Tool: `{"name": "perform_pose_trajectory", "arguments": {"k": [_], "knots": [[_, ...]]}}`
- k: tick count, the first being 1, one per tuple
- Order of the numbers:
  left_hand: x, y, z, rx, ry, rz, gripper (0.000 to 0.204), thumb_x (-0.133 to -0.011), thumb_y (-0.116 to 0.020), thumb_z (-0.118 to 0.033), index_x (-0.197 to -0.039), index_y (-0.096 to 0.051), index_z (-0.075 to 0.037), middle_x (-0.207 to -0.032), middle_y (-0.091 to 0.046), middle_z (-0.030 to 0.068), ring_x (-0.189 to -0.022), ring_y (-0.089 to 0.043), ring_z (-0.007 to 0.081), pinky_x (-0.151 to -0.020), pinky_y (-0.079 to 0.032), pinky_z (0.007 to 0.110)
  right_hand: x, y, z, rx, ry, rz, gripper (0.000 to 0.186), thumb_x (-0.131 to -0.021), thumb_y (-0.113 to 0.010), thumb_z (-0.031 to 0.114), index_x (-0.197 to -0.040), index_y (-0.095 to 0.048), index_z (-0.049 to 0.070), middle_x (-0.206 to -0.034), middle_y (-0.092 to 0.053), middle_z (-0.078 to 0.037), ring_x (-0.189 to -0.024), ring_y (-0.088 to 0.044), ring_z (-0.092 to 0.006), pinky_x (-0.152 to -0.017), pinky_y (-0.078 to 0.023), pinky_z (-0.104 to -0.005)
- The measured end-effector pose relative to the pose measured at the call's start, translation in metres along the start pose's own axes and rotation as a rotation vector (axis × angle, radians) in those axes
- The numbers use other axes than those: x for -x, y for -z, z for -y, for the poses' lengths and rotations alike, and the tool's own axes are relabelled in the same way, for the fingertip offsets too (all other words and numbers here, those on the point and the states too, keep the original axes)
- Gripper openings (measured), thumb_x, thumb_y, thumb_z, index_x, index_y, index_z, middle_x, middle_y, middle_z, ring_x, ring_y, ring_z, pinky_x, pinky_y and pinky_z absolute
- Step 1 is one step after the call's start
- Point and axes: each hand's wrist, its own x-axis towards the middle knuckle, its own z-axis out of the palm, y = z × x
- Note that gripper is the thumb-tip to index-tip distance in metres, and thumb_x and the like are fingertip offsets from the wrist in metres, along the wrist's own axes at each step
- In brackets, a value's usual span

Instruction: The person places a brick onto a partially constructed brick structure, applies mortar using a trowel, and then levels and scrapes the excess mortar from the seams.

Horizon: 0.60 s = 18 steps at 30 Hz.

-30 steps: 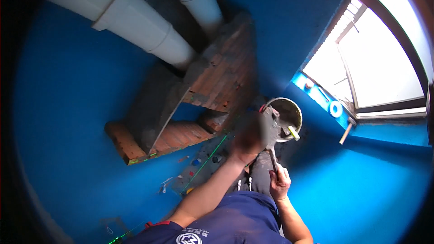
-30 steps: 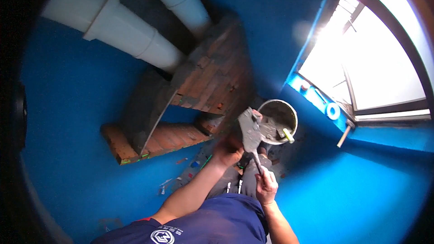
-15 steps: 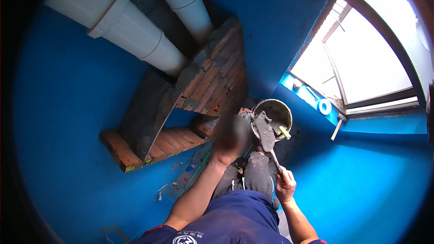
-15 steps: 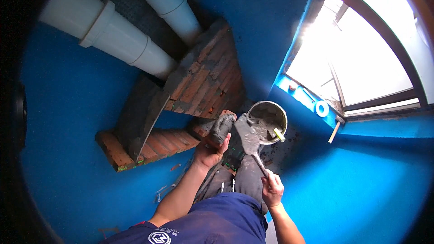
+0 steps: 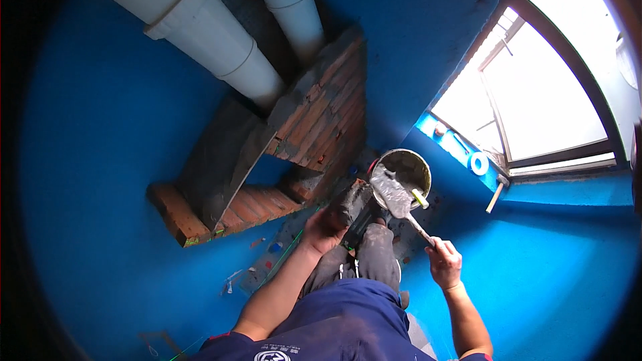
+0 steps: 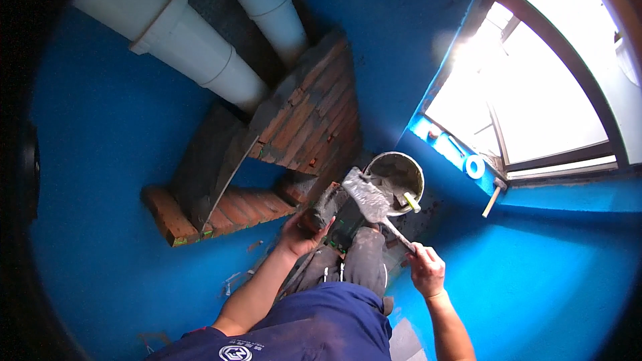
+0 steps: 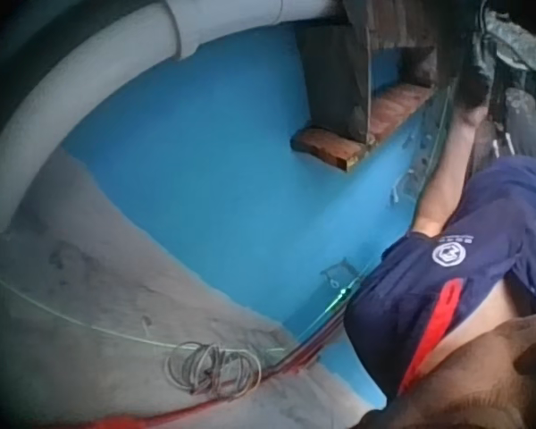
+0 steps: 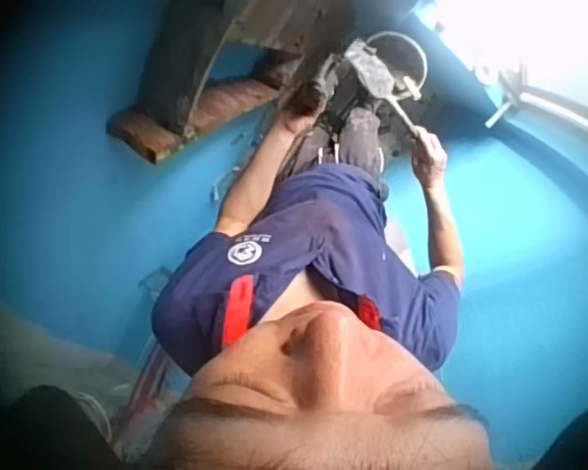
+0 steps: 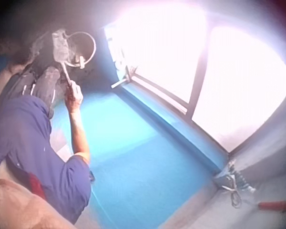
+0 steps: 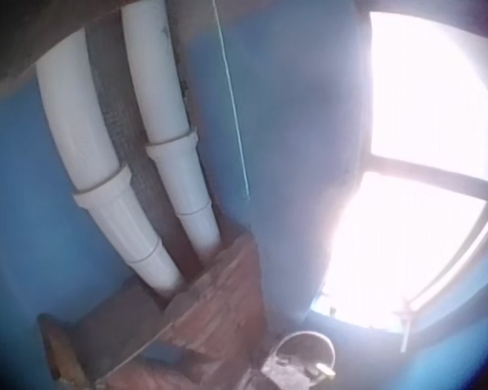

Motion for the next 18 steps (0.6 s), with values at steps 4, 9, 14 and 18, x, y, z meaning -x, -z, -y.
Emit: {"name": "perform_pose_trajectory", "arguments": {"k": [4,9,14,18], "knots": [[0.006,0.012,-0.008,-0.085,0.046,-0.036,0.043,-0.099,-0.042,-0.028,-0.135,-0.047,-0.006,-0.134,-0.052,0.0173,-0.125,-0.048,0.0379,-0.095,-0.049,0.053,-0.011,0.01,-0.01,0.067,-0.004,0.142,0.02,-0.082,-0.067,0.007,-0.101,-0.063,0.009,-0.08,-0.061,-0.011,-0.07,-0.062,-0.0314,-0.06,-0.05,-0.0367],[0.021,-0.028,0.017,-0.306,-0.031,-0.136,0.04,-0.096,-0.046,-0.024,-0.131,-0.049,-0.005,-0.126,-0.058,0.013,-0.115,-0.057,0.0288,-0.094,-0.05,0.046,-0.016,0.029,-0.003,0.103,0.01,0.137,0.022,-0.081,-0.069,0.007,-0.102,-0.064,0.008,-0.081,-0.063,-0.012,-0.07,-0.063,-0.0306,-0.061,-0.052,-0.0363],[0.03,-0.044,0.02,-0.566,0.039,-0.112,0.045,-0.095,-0.044,-0.027,-0.133,-0.047,-0.004,-0.131,-0.056,0.012,-0.12,-0.054,0.0278,-0.102,-0.043,0.043,-0.038,0.072,0.021,0.202,0.299,0.32,0.026,-0.075,-0.074,0.008,-0.099,-0.066,0.005,-0.077,-0.062,-0.009,-0.063,-0.061,-0.026,-0.055,-0.049,-0.0341],[0.027,-0.027,0.01,-0.591,0.063,-0.315,0.046,-0.092,-0.053,-0.028,-0.132,-0.049,-0.004,-0.128,-0.058,0.0124,-0.116,-0.056,0.027,-0.1,-0.044,0.042,-0.06,0.075,0.026,0.341,0.323,0.41,0.021,-0.078,-0.072,0.01,-0.097,-0.062,0.007,-0.073,-0.056,-0.008,-0.061,-0.057,-0.0249,-0.052,-0.045,-0.0355]]}}
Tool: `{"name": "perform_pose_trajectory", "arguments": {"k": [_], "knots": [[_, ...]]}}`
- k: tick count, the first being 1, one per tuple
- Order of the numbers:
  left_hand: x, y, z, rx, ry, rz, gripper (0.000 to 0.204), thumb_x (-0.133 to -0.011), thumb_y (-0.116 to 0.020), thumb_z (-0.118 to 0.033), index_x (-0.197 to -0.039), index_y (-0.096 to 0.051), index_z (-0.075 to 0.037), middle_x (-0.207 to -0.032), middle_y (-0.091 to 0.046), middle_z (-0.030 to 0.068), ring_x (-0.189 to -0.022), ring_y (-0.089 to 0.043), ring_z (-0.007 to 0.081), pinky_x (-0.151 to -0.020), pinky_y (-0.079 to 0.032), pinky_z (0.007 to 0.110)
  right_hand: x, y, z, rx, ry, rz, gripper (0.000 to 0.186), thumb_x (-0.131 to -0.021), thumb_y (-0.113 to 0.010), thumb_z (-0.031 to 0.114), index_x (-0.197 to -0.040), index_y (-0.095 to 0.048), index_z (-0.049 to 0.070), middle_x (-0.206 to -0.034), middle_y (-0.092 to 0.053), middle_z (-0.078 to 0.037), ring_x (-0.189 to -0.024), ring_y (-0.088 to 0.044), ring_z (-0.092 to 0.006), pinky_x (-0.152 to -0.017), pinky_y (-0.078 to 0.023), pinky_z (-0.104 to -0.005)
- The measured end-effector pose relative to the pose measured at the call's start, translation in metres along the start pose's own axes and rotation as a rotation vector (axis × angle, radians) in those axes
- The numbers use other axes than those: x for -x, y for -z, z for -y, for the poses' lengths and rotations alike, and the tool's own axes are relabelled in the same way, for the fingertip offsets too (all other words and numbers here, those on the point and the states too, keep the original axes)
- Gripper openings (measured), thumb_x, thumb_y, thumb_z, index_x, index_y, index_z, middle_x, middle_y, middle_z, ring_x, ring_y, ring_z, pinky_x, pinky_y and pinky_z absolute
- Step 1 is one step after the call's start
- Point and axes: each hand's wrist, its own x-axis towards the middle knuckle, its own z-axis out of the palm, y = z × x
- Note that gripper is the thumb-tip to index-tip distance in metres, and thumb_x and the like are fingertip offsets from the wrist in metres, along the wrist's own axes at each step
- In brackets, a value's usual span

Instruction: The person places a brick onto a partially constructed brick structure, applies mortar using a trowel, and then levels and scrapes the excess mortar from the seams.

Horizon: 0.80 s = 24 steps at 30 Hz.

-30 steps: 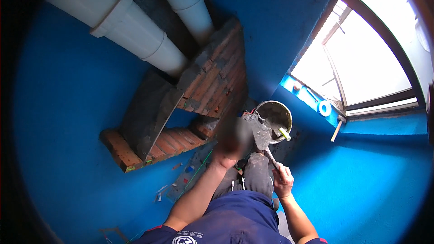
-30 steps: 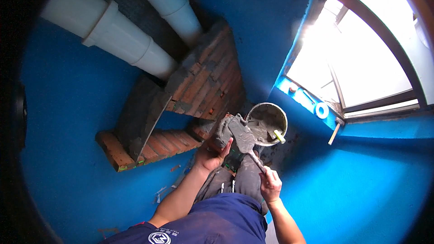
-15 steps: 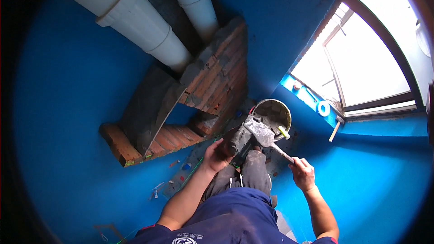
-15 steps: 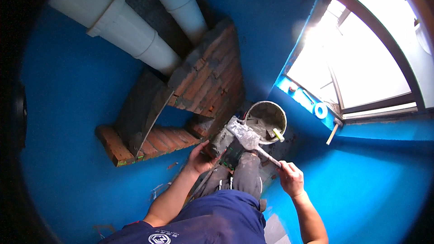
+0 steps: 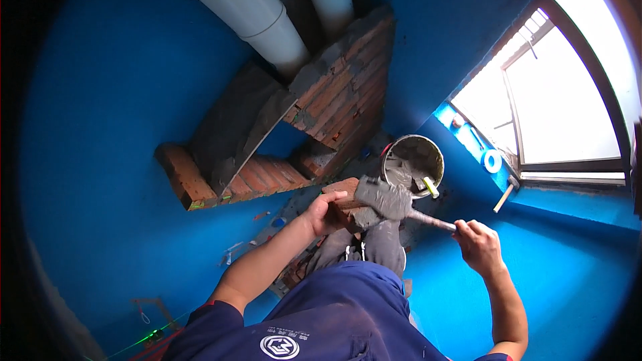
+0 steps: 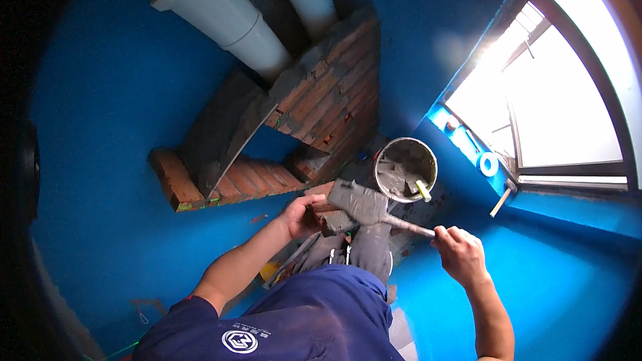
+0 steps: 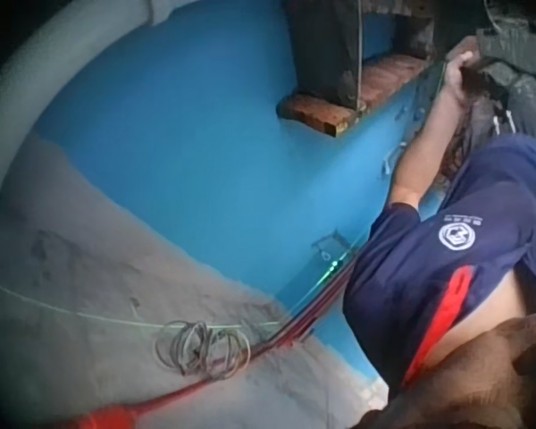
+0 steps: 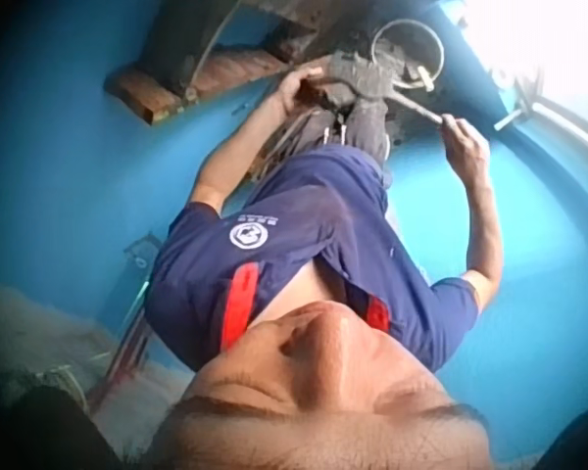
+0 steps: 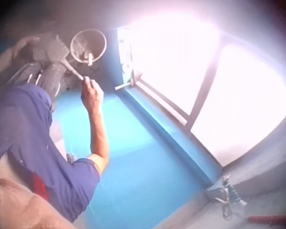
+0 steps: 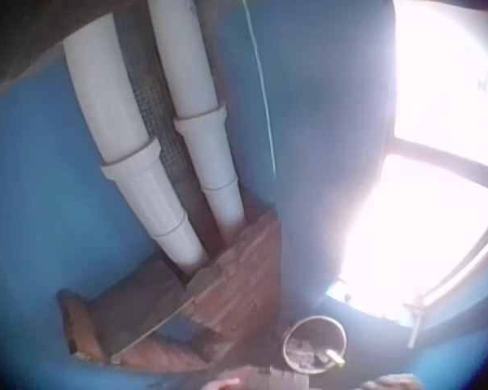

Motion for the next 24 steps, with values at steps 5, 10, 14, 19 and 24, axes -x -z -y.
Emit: {"name": "perform_pose_trajectory", "arguments": {"k": [5,10,14,19,24], "knots": [[0.031,-0.003,-0.006,-0.084,0.077,-0.088,0.053,-0.085,-0.064,-0.023,-0.132,-0.048,-0.003,-0.127,-0.058,0.0127,-0.116,-0.057,0.0265,-0.101,-0.043,0.041,0.005,-0.041,-0.012,-0.024,-0.227,-0.051,0.019,-0.081,-0.069,0.013,-0.097,-0.061,0.008,-0.074,-0.054,-0.01,-0.065,-0.057,-0.0308,-0.057,-0.046,-0.0395],[0.088,-0.043,-0.049,-0.486,-0.006,-0.14,0.052,-0.084,-0.069,-0.022,-0.128,-0.052,-0.001,-0.122,-0.06,0.0106,-0.109,-0.06,0.0225,-0.098,-0.045,0.038,0.05,-0.104,-0.006,-0.485,-0.477,-0.11,0.012,-0.088,-0.061,0.011,-0.083,-0.057,0.001,-0.064,-0.047,-0.009,-0.056,-0.047,-0.0208,-0.054,-0.038,-0.0317],[0.157,-0.088,-0.087,-0.931,-0.299,-0.079,0.054,-0.078,-0.076,-0.018,-0.123,-0.055,0.003,-0.115,-0.062,0.0102,-0.107,-0.059,0.0198,-0.094,-0.047,0.034,0.079,-0.157,0.009,-0.869,-0.785,-0.153,0.016,-0.091,-0.063,0.014,-0.082,-0.059,0.001,-0.067,-0.042,0.006,-0.062,-0.037,-0.0043,-0.054,-0.032,-0.0223],[0.222,-0.119,-0.138,-1.54,-0.633,-0.3,0.068,-0.073,-0.078,-0.02,-0.13,-0.048,0.001,-0.123,-0.059,0.0125,-0.112,-0.055,0.0216,-0.098,-0.042,0.034,0.08,-0.164,0.029,-0.997,-0.82,-0.193,0.016,-0.092,-0.061,0.013,-0.079,-0.059,0.004,-0.064,-0.04,0.008,-0.058,-0.033,-0.0028,-0.051,-0.027,-0.0215],[0.236,-0.099,-0.183,-1.674,-0.625,-0.532,0.067,-0.071,-0.078,-0.017,-0.128,-0.048,0.001,-0.121,-0.06,0.0156,-0.11,-0.057,0.0249,-0.096,-0.044,0.036,0.085,-0.169,0.027,-0.993,-0.818,-0.22,0.016,-0.093,-0.058,0.015,-0.085,-0.065,0.003,-0.064,-0.048,0.007,-0.058,-0.037,-0.0035,-0.051,-0.03,-0.0228]]}}
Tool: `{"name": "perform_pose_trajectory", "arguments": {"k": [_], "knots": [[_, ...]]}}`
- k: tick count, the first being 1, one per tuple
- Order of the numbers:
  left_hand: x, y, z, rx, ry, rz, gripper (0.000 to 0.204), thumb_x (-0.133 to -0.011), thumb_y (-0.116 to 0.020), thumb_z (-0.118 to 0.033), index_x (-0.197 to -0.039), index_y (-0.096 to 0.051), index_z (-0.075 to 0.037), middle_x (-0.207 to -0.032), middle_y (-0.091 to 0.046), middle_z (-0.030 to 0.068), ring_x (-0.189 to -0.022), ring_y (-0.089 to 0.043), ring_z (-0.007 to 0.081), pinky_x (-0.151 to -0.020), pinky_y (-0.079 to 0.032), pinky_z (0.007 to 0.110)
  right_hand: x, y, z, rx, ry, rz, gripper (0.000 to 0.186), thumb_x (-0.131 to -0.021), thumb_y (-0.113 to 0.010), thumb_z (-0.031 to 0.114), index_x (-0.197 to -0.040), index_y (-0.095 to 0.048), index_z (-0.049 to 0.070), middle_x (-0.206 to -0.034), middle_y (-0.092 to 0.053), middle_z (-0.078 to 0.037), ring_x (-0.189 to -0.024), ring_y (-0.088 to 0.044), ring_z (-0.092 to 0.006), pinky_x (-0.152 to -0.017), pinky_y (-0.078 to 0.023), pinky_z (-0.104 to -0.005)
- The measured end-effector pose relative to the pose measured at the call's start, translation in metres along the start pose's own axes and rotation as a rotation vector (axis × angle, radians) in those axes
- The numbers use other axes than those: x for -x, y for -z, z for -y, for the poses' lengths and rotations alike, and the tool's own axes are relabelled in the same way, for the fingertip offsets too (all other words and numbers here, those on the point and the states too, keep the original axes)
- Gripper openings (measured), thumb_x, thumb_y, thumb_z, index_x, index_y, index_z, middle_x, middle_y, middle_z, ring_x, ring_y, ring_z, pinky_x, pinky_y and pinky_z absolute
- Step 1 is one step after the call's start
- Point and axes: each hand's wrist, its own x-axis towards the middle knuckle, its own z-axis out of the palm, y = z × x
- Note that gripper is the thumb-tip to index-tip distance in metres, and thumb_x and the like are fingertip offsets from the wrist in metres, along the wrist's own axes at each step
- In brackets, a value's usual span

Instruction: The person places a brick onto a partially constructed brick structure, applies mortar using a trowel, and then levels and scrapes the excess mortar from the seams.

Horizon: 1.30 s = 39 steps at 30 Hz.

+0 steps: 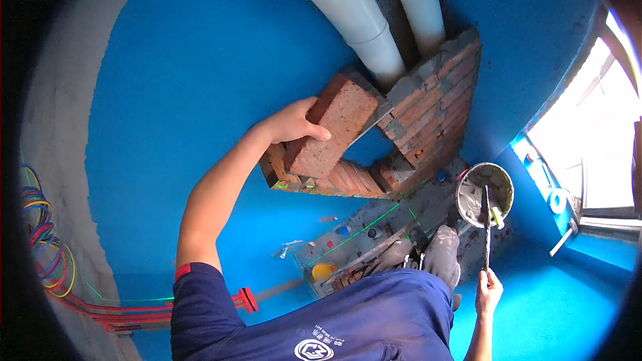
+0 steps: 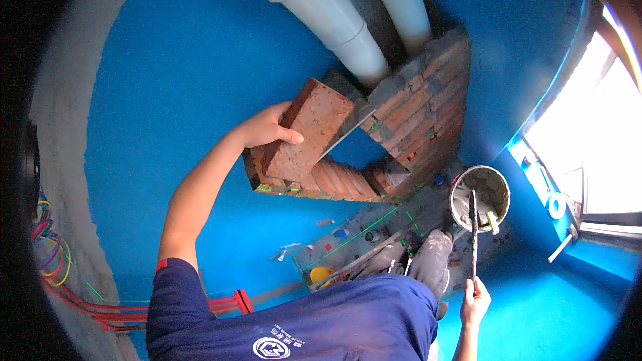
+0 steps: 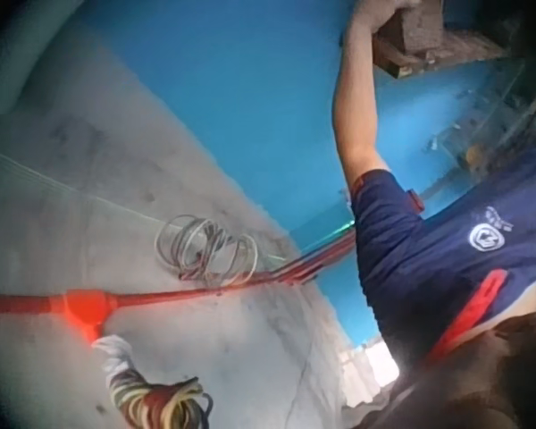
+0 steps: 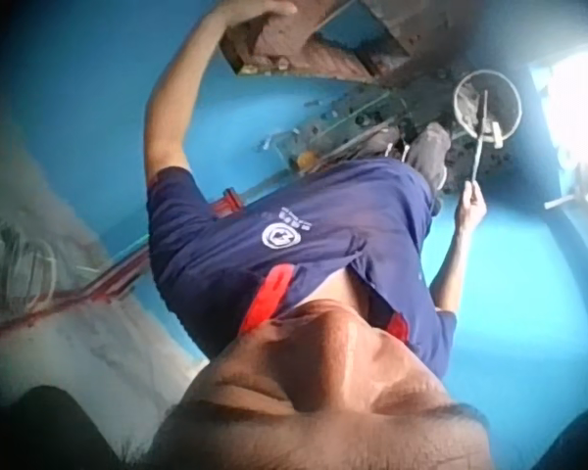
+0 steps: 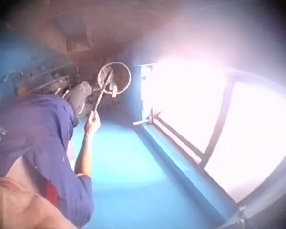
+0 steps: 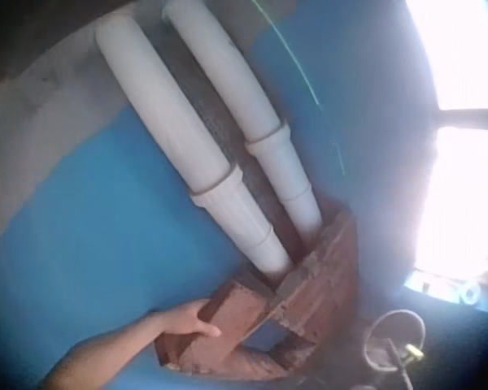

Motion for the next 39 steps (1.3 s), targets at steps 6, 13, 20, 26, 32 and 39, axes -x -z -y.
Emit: {"name": "perform_pose_trajectory", "arguments": {"k": [6,13,20,26,32,39], "knots": [[-0.017,0.017,0.049,-0.238,0.033,-0.052,0.069,-0.068,-0.08,-0.017,-0.127,-0.05,-0.001,-0.121,-0.06,0.0159,-0.111,-0.057,0.0276,-0.096,-0.044,0.039,-0.001,0.002,-0.012,-0.068,-0.045,-0.059,0.015,-0.092,-0.059,0.016,-0.087,-0.067,0.004,-0.062,-0.047,0.007,-0.053,-0.035,-0.0022,-0.047,-0.027,-0.0217],[-0.02,0.015,0.082,-0.358,0.056,-0.073,0.067,-0.064,-0.081,-0.023,-0.121,-0.054,-0.003,-0.116,-0.063,0.019,-0.106,-0.06,0.033,-0.09,-0.047,0.041,-0.002,0.002,-0.017,-0.09,-0.114,-0.079,0.018,-0.094,-0.059,0.018,-0.082,-0.064,0.005,-0.06,-0.045,0.008,-0.051,-0.034,-0.0015,-0.045,-0.025,-0.0214],[-0.016,0.005,0.076,-0.436,0.06,-0.064,0.063,-0.064,-0.08,-0.025,-0.118,-0.054,-0.003,-0.114,-0.063,0.0211,-0.105,-0.06,0.0352,-0.087,-0.048,0.042,-0.005,-0.007,-0.019,-0.099,-0.123,-0.052,0.021,-0.095,-0.058,0.02,-0.079,-0.063,0.007,-0.059,-0.043,0.008,-0.05,-0.034,-0.0016,-0.044,-0.025,-0.021],[-0.014,0.001,0.073,-0.419,0.103,-0.05,0.067,-0.065,-0.081,-0.023,-0.121,-0.052,-0.002,-0.115,-0.063,0.0195,-0.107,-0.06,0.0327,-0.09,-0.047,0.041,-0.008,-0.019,-0.006,-0.011,-0.082,-0.005,0.019,-0.095,-0.057,0.018,-0.088,-0.067,0.003,-0.063,-0.052,0.006,-0.052,-0.036,-0.0013,-0.046,-0.027,-0.0219],[-0.013,0.001,0.086,-0.414,0.094,-0.054,0.064,-0.065,-0.08,-0.023,-0.119,-0.053,-0.001,-0.114,-0.063,0.02,-0.105,-0.061,0.0327,-0.088,-0.048,0.041,-0.008,-0.031,-0.002,-0.054,-0.07,0.009,0.02,-0.094,-0.057,0.017,-0.094,-0.068,0.001,-0.068,-0.06,0.004,-0.056,-0.043,-0.0029,-0.05,-0.033,-0.0214],[-0.013,-0.003,0.081,-0.423,0.07,-0.053,0.064,-0.064,-0.081,-0.025,-0.117,-0.054,-0.001,-0.11,-0.065,0.02,-0.103,-0.062,0.033,-0.087,-0.049,0.041,-0.006,-0.038,0.012,-0.076,-0.099,0.073,0.02,-0.094,-0.057,0.016,-0.097,-0.068,0.0,-0.07,-0.061,0.002,-0.059,-0.049,-0.0043,-0.052,-0.036,-0.0215]]}}
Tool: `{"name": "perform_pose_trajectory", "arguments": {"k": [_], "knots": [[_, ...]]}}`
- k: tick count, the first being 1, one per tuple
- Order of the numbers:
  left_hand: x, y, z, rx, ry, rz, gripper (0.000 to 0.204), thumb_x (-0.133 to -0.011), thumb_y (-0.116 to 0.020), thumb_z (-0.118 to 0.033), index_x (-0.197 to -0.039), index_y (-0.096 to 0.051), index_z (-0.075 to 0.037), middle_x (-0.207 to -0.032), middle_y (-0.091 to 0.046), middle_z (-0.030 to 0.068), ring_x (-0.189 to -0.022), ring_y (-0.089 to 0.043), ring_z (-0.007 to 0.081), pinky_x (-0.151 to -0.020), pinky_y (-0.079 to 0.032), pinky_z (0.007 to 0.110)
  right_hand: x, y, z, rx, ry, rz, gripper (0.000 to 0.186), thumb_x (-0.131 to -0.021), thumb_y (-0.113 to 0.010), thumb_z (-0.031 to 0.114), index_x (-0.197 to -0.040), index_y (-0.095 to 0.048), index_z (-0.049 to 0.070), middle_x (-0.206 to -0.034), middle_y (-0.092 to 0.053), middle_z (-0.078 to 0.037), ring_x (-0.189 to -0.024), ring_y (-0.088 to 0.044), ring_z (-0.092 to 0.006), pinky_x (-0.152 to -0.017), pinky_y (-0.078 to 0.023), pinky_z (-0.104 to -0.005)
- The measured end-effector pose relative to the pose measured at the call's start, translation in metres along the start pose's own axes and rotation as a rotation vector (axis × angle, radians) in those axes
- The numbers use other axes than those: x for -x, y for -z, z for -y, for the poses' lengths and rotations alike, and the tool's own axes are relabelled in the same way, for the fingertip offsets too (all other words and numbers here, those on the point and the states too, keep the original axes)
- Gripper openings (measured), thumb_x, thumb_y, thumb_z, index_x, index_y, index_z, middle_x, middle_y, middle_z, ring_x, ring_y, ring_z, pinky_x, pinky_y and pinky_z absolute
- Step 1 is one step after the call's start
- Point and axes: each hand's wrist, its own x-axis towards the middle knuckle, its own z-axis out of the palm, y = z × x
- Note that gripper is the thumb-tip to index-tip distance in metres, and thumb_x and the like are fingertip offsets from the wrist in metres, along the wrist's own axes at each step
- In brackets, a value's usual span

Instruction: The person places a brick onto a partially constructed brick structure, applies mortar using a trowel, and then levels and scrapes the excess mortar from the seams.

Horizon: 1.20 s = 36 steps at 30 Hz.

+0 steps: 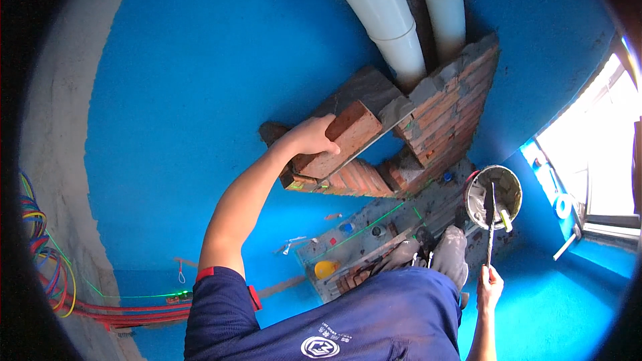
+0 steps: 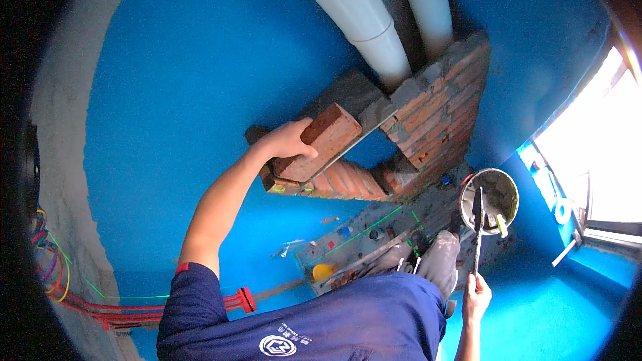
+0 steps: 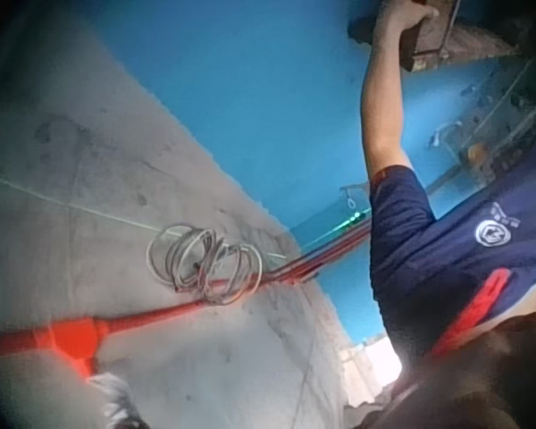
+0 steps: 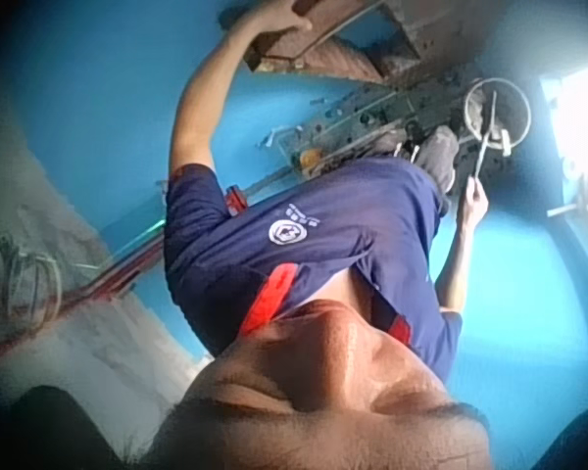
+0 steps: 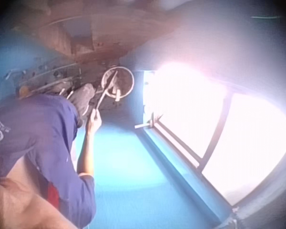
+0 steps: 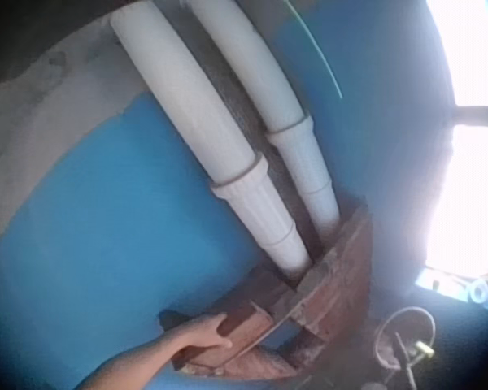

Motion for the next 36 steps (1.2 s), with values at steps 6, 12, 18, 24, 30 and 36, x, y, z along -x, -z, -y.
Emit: {"name": "perform_pose_trajectory", "arguments": {"k": [6,12,18,24,30,36], "knots": [[-0.002,-0.004,0.009,0.0,-0.013,-0.007,0.064,-0.063,-0.081,-0.027,-0.116,-0.054,-0.001,-0.108,-0.065,0.0214,-0.101,-0.063,0.0341,-0.085,-0.049,0.042,0.002,-0.012,0.013,-0.032,0.032,0.032,0.018,-0.094,-0.057,0.016,-0.097,-0.068,0.001,-0.069,-0.057,0.004,-0.057,-0.046,-0.0037,-0.052,-0.036,-0.0211],[-0.001,-0.005,0.003,-0.04,-0.009,-0.013,0.066,-0.063,-0.081,-0.026,-0.117,-0.053,-0.002,-0.109,-0.065,0.0218,-0.101,-0.063,0.0358,-0.084,-0.05,0.043,0.007,-0.025,0.039,-0.089,-0.011,0.084,0.018,-0.094,-0.059,0.017,-0.1,-0.068,0.003,-0.07,-0.054,0.007,-0.058,-0.043,-0.0022,-0.052,-0.033,-0.0194],[0.004,-0.007,0.01,-0.064,-0.016,-0.023,0.068,-0.063,-0.081,-0.026,-0.119,-0.052,-0.002,-0.111,-0.064,0.0223,-0.102,-0.062,0.0368,-0.085,-0.05,0.044,0.014,-0.039,0.056,-0.117,0.022,0.127,0.019,-0.093,-0.061,0.019,-0.101,-0.069,0.004,-0.07,-0.054,0.007,-0.059,-0.043,-0.002,-0.052,-0.033,-0.0191],[0.015,-0.008,0.011,-0.043,-0.01,-0.084,0.064,-0.064,-0.081,-0.027,-0.117,-0.054,-0.002,-0.112,-0.063,0.0226,-0.103,-0.062,0.0375,-0.085,-0.049,0.044,0.029,-0.055,0.095,-0.1,-0.018,0.171,0.019,-0.093,-0.061,0.02,-0.103,-0.068,0.005,-0.066,-0.053,0.006,-0.054,-0.043,-0.0021,-0.048,-0.033,-0.0187],[0.031,-0.024,0.012,0.037,-0.065,-0.214,0.049,-0.068,-0.079,-0.023,-0.107,-0.059,-0.001,-0.105,-0.065,0.0227,-0.101,-0.061,0.0386,-0.084,-0.05,0.045,0.027,-0.063,0.142,0.112,0.173,0.319,0.027,-0.095,-0.056,0.027,-0.085,-0.06,0.002,-0.063,-0.054,-0.002,-0.055,-0.048,-0.0129,-0.052,-0.038,-0.029],[0.045,-0.043,0.02,0.123,-0.029,-0.285,0.047,-0.071,-0.077,-0.02,-0.111,-0.06,-0.002,-0.105,-0.067,0.0168,-0.098,-0.064,0.0316,-0.083,-0.05,0.042,0.009,-0.093,0.196,0.231,0.322,0.403,0.032,-0.096,-0.049,0.03,-0.085,-0.056,0.001,-0.066,-0.057,-0.011,-0.062,-0.057,-0.022,-0.061,-0.044,-0.0378]]}}
